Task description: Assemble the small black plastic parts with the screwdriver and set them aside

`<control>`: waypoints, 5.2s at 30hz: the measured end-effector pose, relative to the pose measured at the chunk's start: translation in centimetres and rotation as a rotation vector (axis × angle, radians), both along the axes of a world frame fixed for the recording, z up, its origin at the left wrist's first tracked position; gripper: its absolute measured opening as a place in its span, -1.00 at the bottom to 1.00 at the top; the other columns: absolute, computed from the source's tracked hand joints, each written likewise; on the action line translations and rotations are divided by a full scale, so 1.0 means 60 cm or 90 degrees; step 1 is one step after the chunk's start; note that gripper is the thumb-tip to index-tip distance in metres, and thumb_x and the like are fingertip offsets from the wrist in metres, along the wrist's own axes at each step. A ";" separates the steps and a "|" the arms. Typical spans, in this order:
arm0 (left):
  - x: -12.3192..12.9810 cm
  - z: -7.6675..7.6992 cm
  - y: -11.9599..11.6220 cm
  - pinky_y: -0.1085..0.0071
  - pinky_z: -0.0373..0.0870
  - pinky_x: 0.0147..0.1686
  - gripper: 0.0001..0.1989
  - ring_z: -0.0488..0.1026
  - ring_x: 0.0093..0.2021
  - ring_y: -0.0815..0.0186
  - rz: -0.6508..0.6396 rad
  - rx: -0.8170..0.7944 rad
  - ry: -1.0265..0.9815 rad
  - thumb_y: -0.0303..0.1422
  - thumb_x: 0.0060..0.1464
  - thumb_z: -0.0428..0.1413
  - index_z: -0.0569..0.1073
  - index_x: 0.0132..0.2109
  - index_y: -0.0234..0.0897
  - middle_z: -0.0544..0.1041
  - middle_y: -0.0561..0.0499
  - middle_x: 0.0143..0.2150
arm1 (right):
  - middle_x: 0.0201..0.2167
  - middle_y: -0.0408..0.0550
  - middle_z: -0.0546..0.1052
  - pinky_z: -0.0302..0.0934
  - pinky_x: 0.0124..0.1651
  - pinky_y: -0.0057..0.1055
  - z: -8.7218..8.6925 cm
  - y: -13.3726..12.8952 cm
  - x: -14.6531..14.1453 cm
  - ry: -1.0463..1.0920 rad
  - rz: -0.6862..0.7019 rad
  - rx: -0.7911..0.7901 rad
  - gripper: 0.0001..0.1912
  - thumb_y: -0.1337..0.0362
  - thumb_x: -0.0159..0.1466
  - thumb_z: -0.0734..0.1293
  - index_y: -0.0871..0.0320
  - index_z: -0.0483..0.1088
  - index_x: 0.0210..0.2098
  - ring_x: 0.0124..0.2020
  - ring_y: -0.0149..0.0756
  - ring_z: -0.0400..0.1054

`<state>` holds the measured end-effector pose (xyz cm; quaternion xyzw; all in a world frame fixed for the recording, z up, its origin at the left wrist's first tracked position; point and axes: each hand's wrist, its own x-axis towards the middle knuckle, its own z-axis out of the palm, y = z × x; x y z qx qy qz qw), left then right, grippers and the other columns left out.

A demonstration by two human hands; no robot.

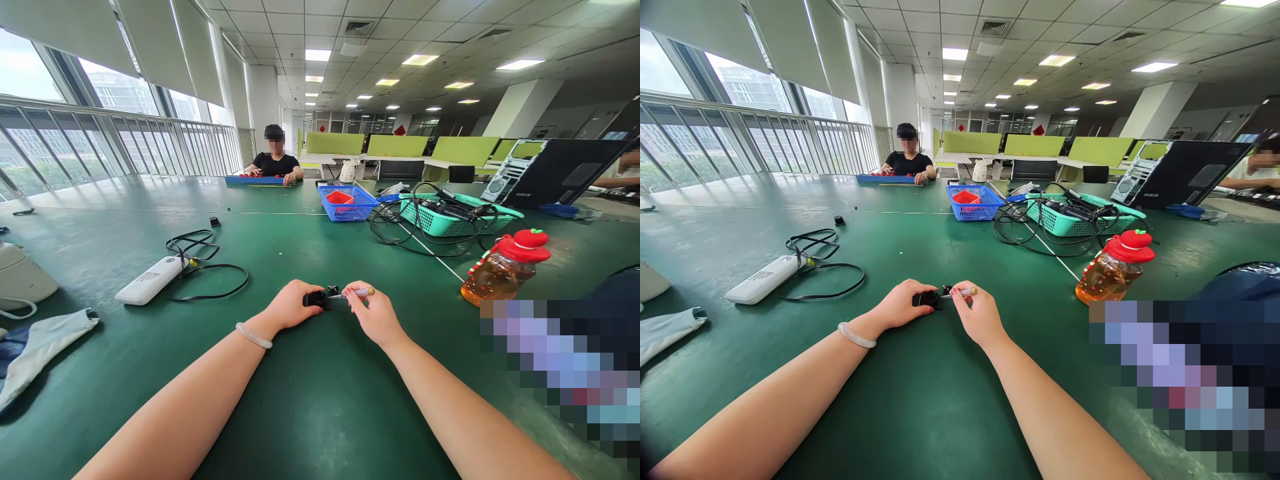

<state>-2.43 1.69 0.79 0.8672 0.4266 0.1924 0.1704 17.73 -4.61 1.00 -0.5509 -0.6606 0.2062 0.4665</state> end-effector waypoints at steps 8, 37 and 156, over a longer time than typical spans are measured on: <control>0.000 0.003 0.000 0.24 0.40 0.02 -0.55 0.50 -0.06 0.11 -0.012 -0.001 -0.007 -0.17 -0.03 0.27 0.54 0.04 -0.09 0.63 -0.01 -0.10 | -0.57 -0.11 0.46 0.18 -0.44 -0.43 0.009 -0.011 -0.003 -0.015 -0.002 0.083 -0.66 0.07 0.31 0.19 0.12 0.41 -0.45 -0.52 -0.32 0.32; 0.000 -0.001 -0.006 0.25 0.37 0.05 -0.54 0.47 0.00 0.15 -0.082 -0.019 -0.030 -0.19 -0.02 0.27 0.51 0.07 -0.10 0.60 -0.02 -0.01 | -0.39 -0.07 0.60 0.32 -0.16 -0.27 0.004 -0.015 -0.009 -0.126 0.046 0.134 -0.77 0.20 0.27 0.21 0.06 0.48 -0.39 -0.29 -0.20 0.46; -0.490 0.022 -0.195 0.14 0.23 0.25 -0.66 0.41 0.17 0.13 0.346 0.135 0.212 -0.01 0.07 0.05 0.57 -0.09 0.06 0.57 0.13 0.08 | -0.46 -0.04 0.56 0.19 -0.38 -0.39 -0.010 0.011 0.021 -0.060 -0.113 0.122 -0.62 0.02 0.30 0.14 0.10 0.43 -0.44 -0.44 -0.25 0.40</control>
